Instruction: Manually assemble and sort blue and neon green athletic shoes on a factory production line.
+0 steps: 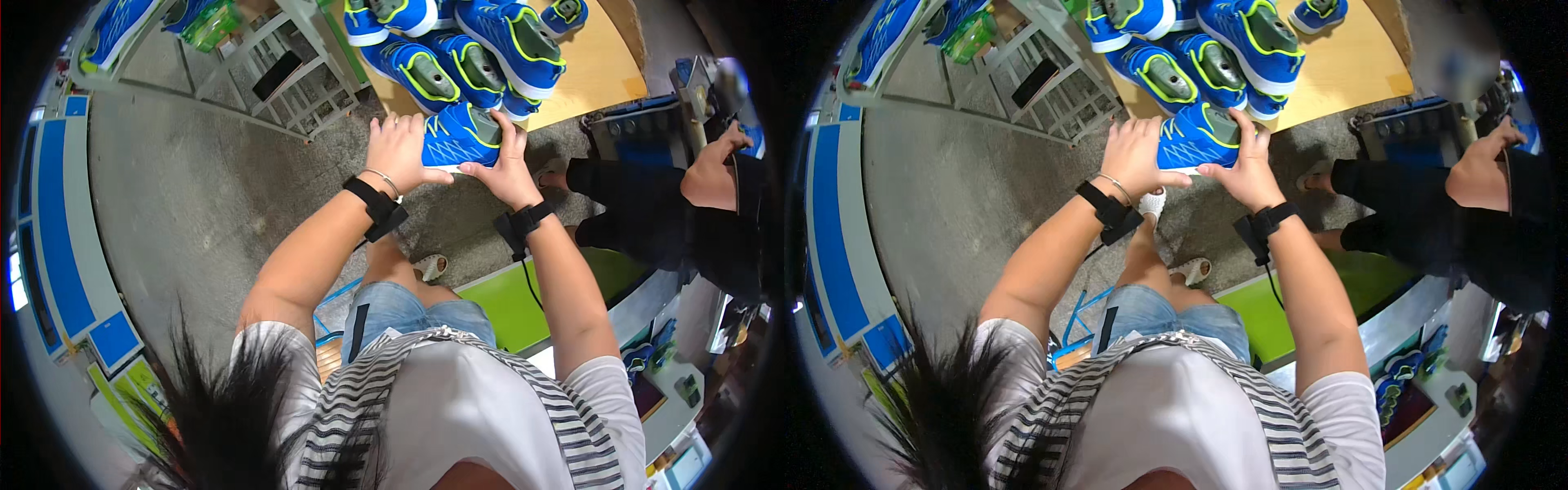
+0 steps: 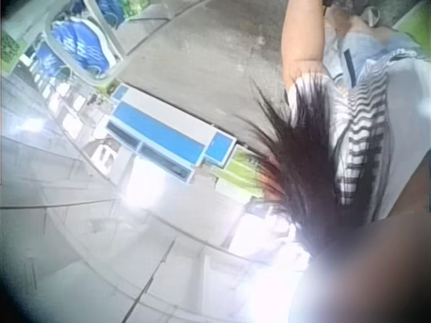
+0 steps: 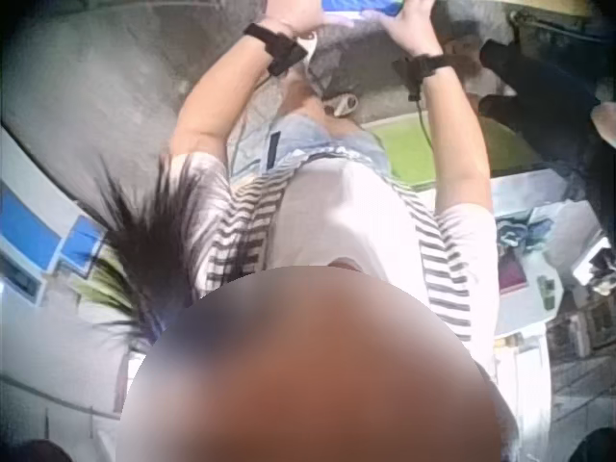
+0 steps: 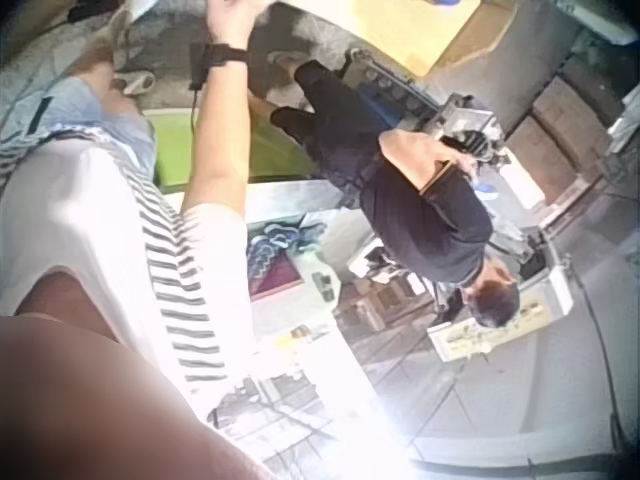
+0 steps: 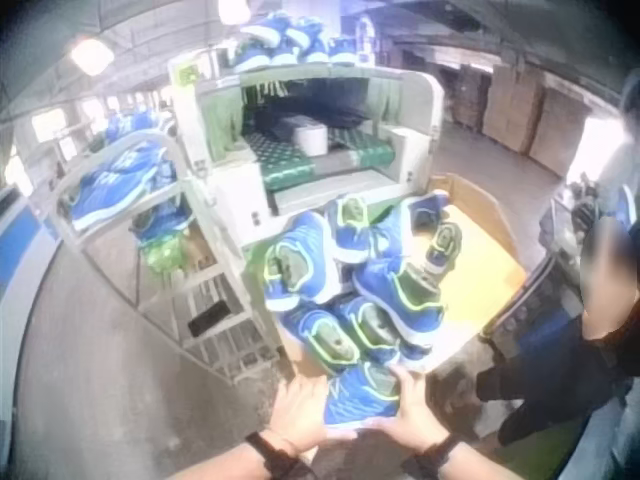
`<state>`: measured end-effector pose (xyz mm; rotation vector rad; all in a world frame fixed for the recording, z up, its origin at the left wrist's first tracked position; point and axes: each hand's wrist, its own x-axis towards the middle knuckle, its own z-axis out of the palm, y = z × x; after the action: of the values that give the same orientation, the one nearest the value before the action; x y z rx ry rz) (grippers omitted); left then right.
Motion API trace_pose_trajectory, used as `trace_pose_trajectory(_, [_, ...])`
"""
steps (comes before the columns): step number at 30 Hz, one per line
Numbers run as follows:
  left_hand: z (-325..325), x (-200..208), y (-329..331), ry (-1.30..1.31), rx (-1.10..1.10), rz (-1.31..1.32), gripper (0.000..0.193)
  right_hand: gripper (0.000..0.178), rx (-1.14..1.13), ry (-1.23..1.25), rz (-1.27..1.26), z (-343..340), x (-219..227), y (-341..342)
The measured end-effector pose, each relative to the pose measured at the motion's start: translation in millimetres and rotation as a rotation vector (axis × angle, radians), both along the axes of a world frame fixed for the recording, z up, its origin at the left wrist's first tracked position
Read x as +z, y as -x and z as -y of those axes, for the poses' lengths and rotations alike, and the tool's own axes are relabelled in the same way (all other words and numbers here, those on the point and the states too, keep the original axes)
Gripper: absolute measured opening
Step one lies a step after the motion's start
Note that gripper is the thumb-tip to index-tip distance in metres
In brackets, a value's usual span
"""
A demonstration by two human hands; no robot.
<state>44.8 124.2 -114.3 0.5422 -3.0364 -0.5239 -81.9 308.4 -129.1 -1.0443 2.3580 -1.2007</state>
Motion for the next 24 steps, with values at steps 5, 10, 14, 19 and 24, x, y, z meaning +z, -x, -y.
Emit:
trace_pose_trajectory(5, [-0.7,17.8,23.0,-0.063,-0.028,0.175,0.102,0.11,-0.07,0.036,0.009,-0.8,-7.9,-2.9])
trace_pose_trajectory(10, [1.2,17.5,30.2,-0.16,-0.057,0.087,0.095,0.098,-0.095,0.28,0.358,-22.3,-28.0,4.3])
trace_pose_trajectory(14, [-9.2,6.1,14.0,-0.043,-0.052,-0.098,0.093,0.072,-0.143,0.241,0.569,-35.2,-17.7,-2.6])
trace_pose_trajectory(19, [-0.3,-4.8,3.7,-0.476,0.042,-0.237,0.096,0.061,-0.03,0.451,0.493,-38.7,-27.2,-1.0])
trace_pose_trajectory(24, [1.1,-29.8,-19.5,0.032,-0.084,-0.631,0.084,0.049,-0.067,0.814,1.491,-31.2,-14.7,-35.8])
